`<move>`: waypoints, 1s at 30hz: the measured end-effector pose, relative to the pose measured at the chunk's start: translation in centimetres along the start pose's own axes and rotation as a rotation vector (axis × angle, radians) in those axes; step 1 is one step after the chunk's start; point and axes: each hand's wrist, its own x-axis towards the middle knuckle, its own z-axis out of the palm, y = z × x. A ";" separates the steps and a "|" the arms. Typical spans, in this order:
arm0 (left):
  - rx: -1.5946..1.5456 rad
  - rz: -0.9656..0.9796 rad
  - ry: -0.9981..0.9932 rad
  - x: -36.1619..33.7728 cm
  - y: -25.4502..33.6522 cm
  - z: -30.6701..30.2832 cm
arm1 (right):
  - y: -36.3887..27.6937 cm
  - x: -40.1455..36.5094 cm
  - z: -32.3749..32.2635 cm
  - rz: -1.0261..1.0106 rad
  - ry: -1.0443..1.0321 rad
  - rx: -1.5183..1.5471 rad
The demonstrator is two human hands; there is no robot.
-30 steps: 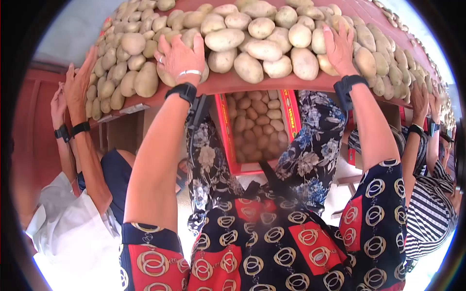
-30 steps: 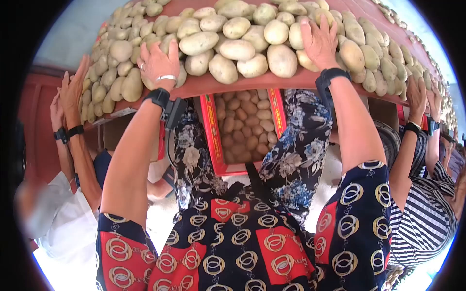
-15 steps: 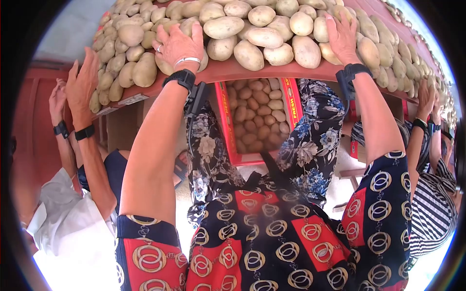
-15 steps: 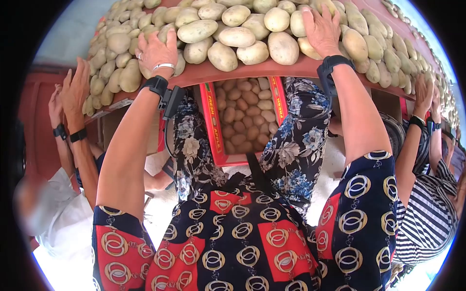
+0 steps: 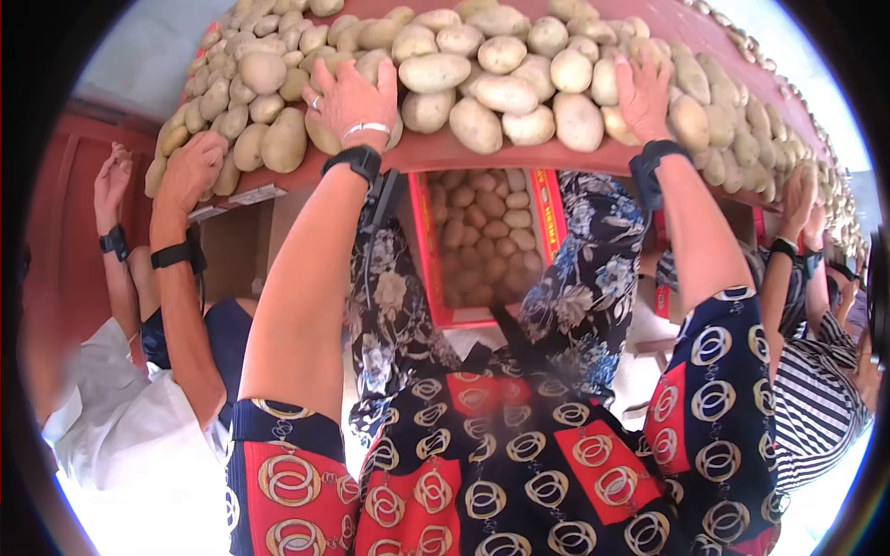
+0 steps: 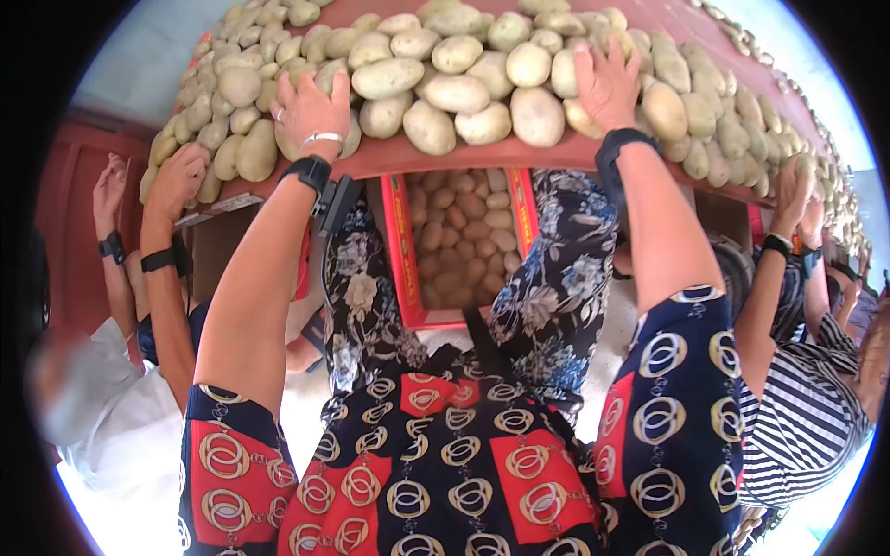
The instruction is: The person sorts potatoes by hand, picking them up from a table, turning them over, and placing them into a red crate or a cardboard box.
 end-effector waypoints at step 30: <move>0.101 0.045 0.055 0.5 -0.9 0.6 | -1.1 0.5 -1.7 0.012 -0.160 0.288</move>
